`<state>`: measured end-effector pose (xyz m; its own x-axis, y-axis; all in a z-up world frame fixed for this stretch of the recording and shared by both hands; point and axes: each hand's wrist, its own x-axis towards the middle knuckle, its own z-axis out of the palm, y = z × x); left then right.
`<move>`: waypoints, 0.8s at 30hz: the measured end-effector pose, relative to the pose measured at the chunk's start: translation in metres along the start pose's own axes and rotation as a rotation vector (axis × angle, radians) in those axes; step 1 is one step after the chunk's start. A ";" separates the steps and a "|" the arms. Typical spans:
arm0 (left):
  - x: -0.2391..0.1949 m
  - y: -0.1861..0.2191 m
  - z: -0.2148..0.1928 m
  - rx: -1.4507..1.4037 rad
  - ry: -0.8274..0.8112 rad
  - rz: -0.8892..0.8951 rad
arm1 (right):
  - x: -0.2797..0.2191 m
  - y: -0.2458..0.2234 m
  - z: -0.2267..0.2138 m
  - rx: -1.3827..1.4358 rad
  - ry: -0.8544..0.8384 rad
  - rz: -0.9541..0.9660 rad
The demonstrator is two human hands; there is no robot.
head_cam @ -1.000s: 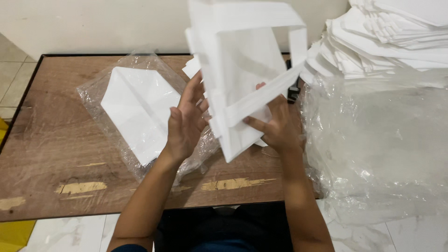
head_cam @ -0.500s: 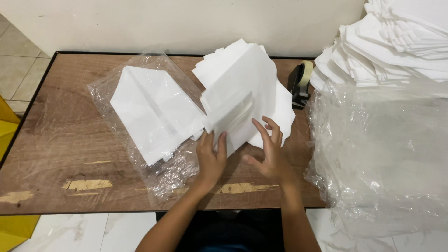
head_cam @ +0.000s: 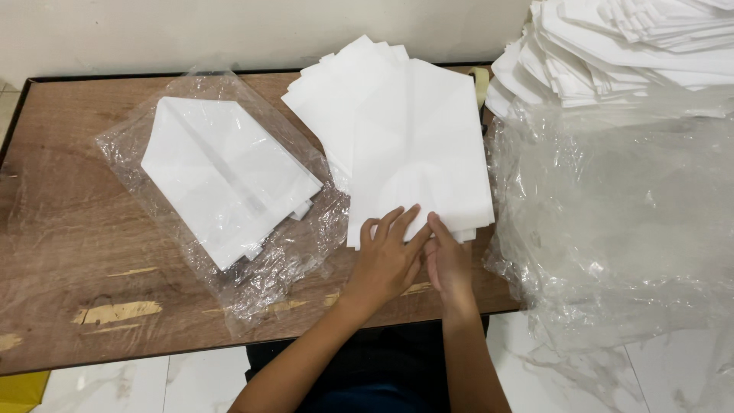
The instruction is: The person repeatedly takes stacks of white paper from a pile on a wooden table and places them into clear plastic bags. They fold the paper to fit and seal the bags by hand, stacking the finished packages on the table.
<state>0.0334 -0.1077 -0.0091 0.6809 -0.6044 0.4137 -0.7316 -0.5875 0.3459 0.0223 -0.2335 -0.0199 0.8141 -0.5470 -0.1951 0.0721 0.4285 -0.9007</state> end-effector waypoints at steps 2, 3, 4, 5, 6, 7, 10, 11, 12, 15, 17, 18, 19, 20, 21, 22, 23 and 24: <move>0.002 0.004 -0.024 -0.067 -0.054 -0.113 | 0.046 0.064 -0.056 0.117 -0.014 0.113; 0.002 0.006 -0.036 -0.132 -0.108 -0.227 | 0.068 0.097 -0.083 0.236 -0.030 0.227; -0.002 0.003 -0.033 -0.133 -0.107 -0.229 | 0.056 0.069 -0.066 0.234 -0.032 0.228; -0.007 0.001 -0.031 -0.160 -0.014 -0.329 | 0.045 0.041 -0.048 0.346 -0.044 0.308; -0.010 -0.002 -0.028 -0.188 0.080 -0.429 | 0.033 0.013 -0.030 0.458 -0.055 0.388; -0.013 -0.004 -0.027 -0.187 0.079 -0.429 | 0.033 0.010 -0.031 0.459 -0.055 0.389; -0.020 -0.007 -0.020 -0.747 0.206 -0.635 | 0.043 0.022 -0.041 0.743 -0.011 0.440; -0.023 -0.005 -0.017 -0.964 0.230 -0.679 | 0.050 0.042 -0.051 0.632 -0.008 0.383; -0.025 -0.002 -0.013 -1.183 0.253 -0.719 | 0.058 0.062 -0.060 0.521 -0.005 0.327; -0.032 -0.006 0.022 -1.352 0.391 -0.788 | 0.038 0.044 -0.031 0.200 0.098 0.189; -0.032 -0.012 0.029 -1.338 0.425 -0.798 | 0.019 0.024 -0.006 0.179 0.103 0.174; -0.032 -0.016 0.033 -1.325 0.463 -0.806 | 0.010 0.013 0.007 0.156 0.104 0.157; -0.032 -0.016 0.032 -1.325 0.460 -0.805 | 0.013 0.015 0.003 0.157 0.106 0.156; -0.032 -0.017 0.030 -1.320 0.418 -0.834 | 0.015 0.018 0.000 0.163 0.105 0.154; -0.034 -0.016 0.029 -1.313 0.379 -0.867 | 0.017 0.021 -0.004 0.167 0.104 0.155; -0.035 -0.016 0.031 -1.314 0.378 -0.870 | 0.018 0.023 -0.007 0.165 0.105 0.157; -0.036 -0.015 0.033 -1.338 0.402 -0.881 | 0.020 0.026 -0.010 0.168 0.107 0.141; -0.037 -0.015 0.035 -1.362 0.427 -0.892 | 0.021 0.028 -0.013 0.171 0.109 0.124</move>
<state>0.0206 -0.0951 -0.0589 0.9794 -0.0502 -0.1955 0.2005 0.3565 0.9125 0.0341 -0.2418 -0.0545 0.7564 -0.5532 -0.3490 0.0800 0.6078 -0.7901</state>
